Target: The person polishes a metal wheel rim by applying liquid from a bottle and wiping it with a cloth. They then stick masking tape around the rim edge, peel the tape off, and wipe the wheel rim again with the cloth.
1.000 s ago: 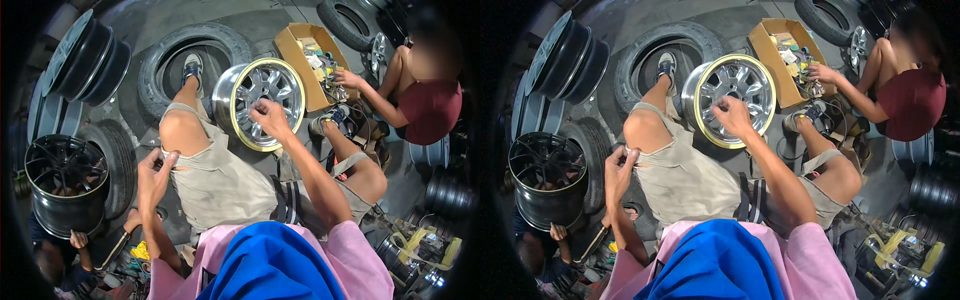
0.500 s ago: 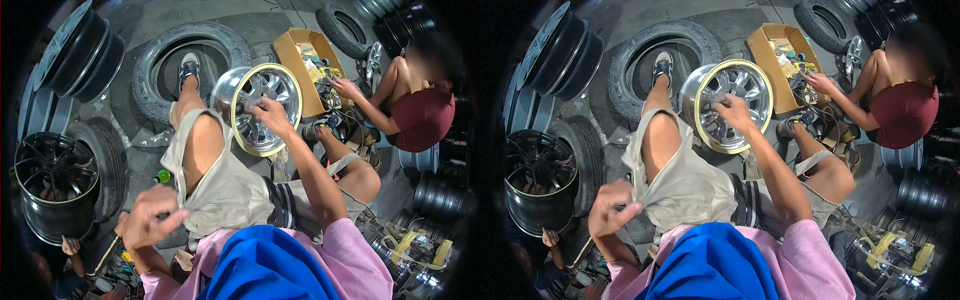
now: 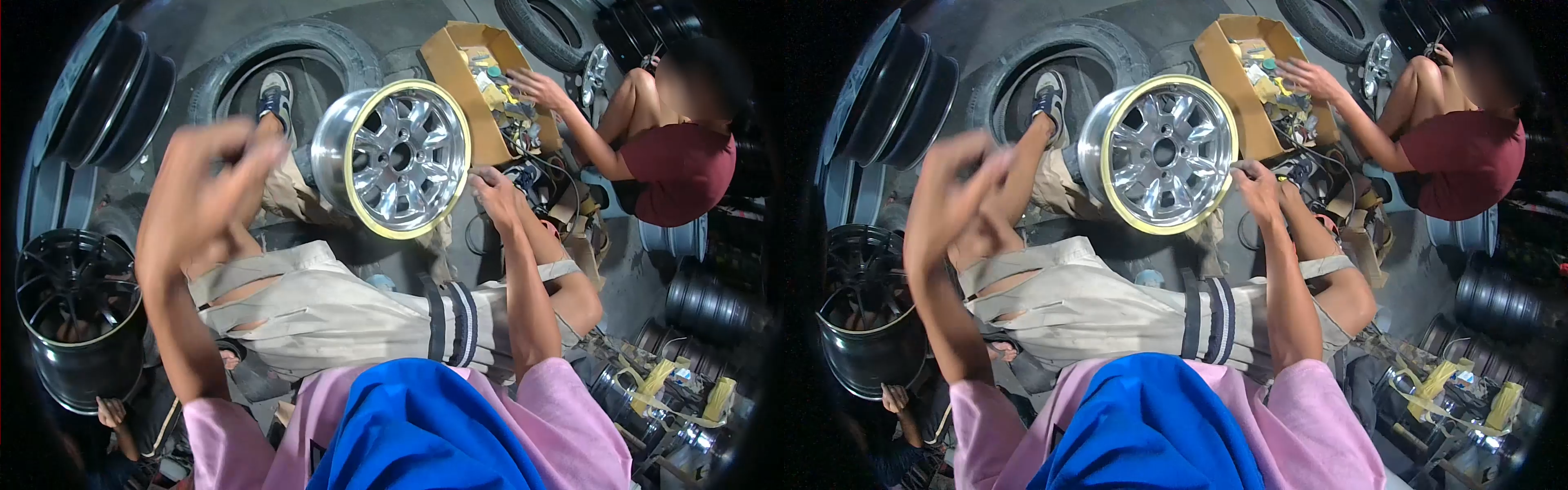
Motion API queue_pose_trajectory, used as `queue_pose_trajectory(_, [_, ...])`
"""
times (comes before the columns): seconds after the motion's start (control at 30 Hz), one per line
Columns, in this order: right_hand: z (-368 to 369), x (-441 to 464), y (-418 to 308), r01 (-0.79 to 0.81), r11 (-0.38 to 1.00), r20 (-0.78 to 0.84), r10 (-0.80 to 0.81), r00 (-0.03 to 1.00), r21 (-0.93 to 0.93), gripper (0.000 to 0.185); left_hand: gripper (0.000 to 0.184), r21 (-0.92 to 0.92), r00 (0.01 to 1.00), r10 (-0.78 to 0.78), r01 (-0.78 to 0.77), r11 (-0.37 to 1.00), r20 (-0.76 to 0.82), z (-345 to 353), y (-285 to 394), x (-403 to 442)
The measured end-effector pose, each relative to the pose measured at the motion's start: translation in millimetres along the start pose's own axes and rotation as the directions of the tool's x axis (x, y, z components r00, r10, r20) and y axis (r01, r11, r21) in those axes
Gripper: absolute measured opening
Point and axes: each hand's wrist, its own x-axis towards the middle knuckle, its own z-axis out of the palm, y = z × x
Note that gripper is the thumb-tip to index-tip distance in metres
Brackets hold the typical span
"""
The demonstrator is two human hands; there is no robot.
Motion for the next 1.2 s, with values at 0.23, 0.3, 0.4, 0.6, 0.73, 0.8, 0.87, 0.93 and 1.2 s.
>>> queue_pose_trajectory(0.23, [-15.7, -49.4, 144.4, -0.118, 0.970, -0.146, 0.088, 0.985, -0.213, 0.029, 0.046, 0.151, 0.998, -0.030, 0.038, 0.988, -0.056, 70.5, -104.0, 118.6])
queue_pose_trajectory(0.3, [0.6, -61.9, 158.1, -0.200, 0.934, -0.149, 0.162, 0.975, -0.295, 0.033, 0.044, 0.121, 0.996, -0.085, 0.085, 0.989, 0.000, 76.7, -103.1, 115.8])
queue_pose_trajectory(0.4, [12.3, -47.9, 121.9, -0.100, 0.945, -0.139, 0.059, 0.989, -0.312, 0.033, 0.042, 0.111, 0.992, -0.117, 0.112, 0.988, 0.040, 83.6, -87.3, 114.2])
queue_pose_trajectory(0.6, [45.7, -42.8, 52.6, -0.026, 0.997, -0.110, 0.017, 0.994, -0.075, 0.026, 0.038, 0.105, 0.996, -0.076, 0.071, 0.992, 0.049, 97.3, -43.7, 117.8])
queue_pose_trajectory(0.73, [101.7, -59.9, -5.6, 0.131, 0.986, 0.074, -0.139, 0.988, 0.100, 0.021, 0.039, 0.123, 0.997, -0.009, -0.001, 0.992, 0.079, 99.5, -22.2, 124.8])
queue_pose_trajectory(0.8, [123.5, -56.6, -27.3, 0.148, 0.977, 0.102, -0.165, 0.981, 0.154, 0.019, 0.039, 0.093, 0.999, 0.022, -0.024, 0.995, 0.023, 97.6, -24.0, 129.7])
queue_pose_trajectory(0.87, [136.7, -48.3, -50.9, 0.144, 0.975, 0.109, -0.164, 0.980, 0.172, 0.021, 0.039, 0.061, 1.000, -0.018, 0.018, 0.998, 0.005, 94.8, -23.9, 132.7])
queue_pose_trajectory(0.93, [141.8, -40.8, -79.9, 0.237, 0.964, 0.057, -0.245, 0.968, 0.123, 0.021, 0.037, 0.095, 0.998, -0.045, 0.048, 0.994, -0.035, 91.7, -23.1, 134.2])
queue_pose_trajectory(1.2, [151.8, -27.2, -83.8, 0.211, 0.968, 0.092, -0.224, 0.970, 0.136, 0.025, 0.041, 0.315, 0.975, -0.199, 0.159, 0.936, 0.099, 132.4, -44.3, 135.8])
